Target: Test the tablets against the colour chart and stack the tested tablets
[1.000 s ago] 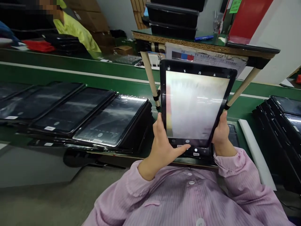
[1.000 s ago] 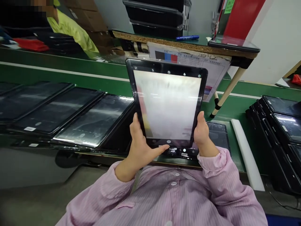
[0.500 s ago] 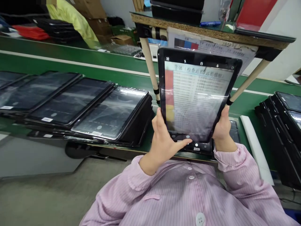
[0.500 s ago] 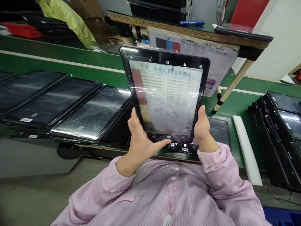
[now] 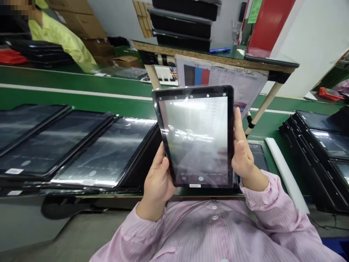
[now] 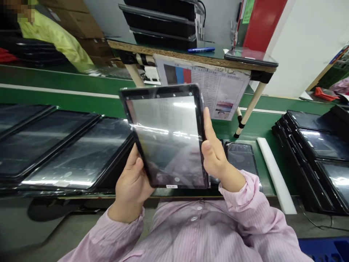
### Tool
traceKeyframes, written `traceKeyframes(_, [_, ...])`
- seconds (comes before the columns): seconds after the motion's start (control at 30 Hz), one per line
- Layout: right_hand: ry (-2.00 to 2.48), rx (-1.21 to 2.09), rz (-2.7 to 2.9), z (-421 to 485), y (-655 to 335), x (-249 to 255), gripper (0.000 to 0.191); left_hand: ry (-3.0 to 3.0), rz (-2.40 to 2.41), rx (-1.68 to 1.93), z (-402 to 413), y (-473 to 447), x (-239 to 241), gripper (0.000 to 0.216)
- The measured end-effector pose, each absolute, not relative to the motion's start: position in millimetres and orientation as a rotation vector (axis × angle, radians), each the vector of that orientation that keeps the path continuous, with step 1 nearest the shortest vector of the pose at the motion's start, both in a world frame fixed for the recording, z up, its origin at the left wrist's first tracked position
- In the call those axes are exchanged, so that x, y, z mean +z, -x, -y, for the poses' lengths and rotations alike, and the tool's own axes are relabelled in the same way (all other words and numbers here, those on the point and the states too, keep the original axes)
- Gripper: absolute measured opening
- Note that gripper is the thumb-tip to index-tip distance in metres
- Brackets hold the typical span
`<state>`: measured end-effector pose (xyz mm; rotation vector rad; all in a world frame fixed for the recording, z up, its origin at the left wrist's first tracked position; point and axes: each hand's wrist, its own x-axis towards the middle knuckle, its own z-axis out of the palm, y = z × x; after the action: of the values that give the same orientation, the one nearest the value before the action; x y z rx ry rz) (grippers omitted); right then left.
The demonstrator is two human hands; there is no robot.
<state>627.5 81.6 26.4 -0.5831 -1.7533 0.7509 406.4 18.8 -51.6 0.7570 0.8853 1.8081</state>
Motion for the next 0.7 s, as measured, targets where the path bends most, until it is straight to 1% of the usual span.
traceKeyframes(0.1, [0.638, 0.62, 1.88, -85, -629, 38, 0.081, -0.698, -0.919, 1.788, -14, -406, -57, 0.06])
traceKeyframes(0.2, [0.697, 0.568, 1.904, -89, -627, 35, 0.079, -0.675, -0.989, 1.82, -8, -407, -59, 0.058])
traceKeyframes(0.3, [0.702, 0.664, 1.958, -96, -626, 19, 0.08, -0.648, -1.056, 1.845, -2, -404, -55, 0.056])
traceKeyframes(0.4, [0.744, 0.853, 2.011, -115, -637, -2, 0.088, -0.619, -1.159, 1.74, 2, -391, -54, 0.064])
traceKeyframes(0.43, [0.825, 0.867, 2.016, -124, -644, -10, 0.089, -0.619, -1.212, 1.684, 2, -384, -56, 0.066])
traceKeyframes(0.5, [1.156, 0.758, 2.057, -147, -661, -24, 0.085, -0.647, -1.357, 1.582, 1, -371, -65, 0.064])
traceKeyframes(0.6, [1.724, 0.5, 2.124, -181, -686, -45, 0.071, -0.726, -1.582, 1.473, -7, -355, -88, 0.056])
traceKeyframes(0.7, [1.949, 0.443, 2.119, -205, -699, -66, 0.056, -0.764, -1.673, 1.424, -27, -348, -109, 0.057])
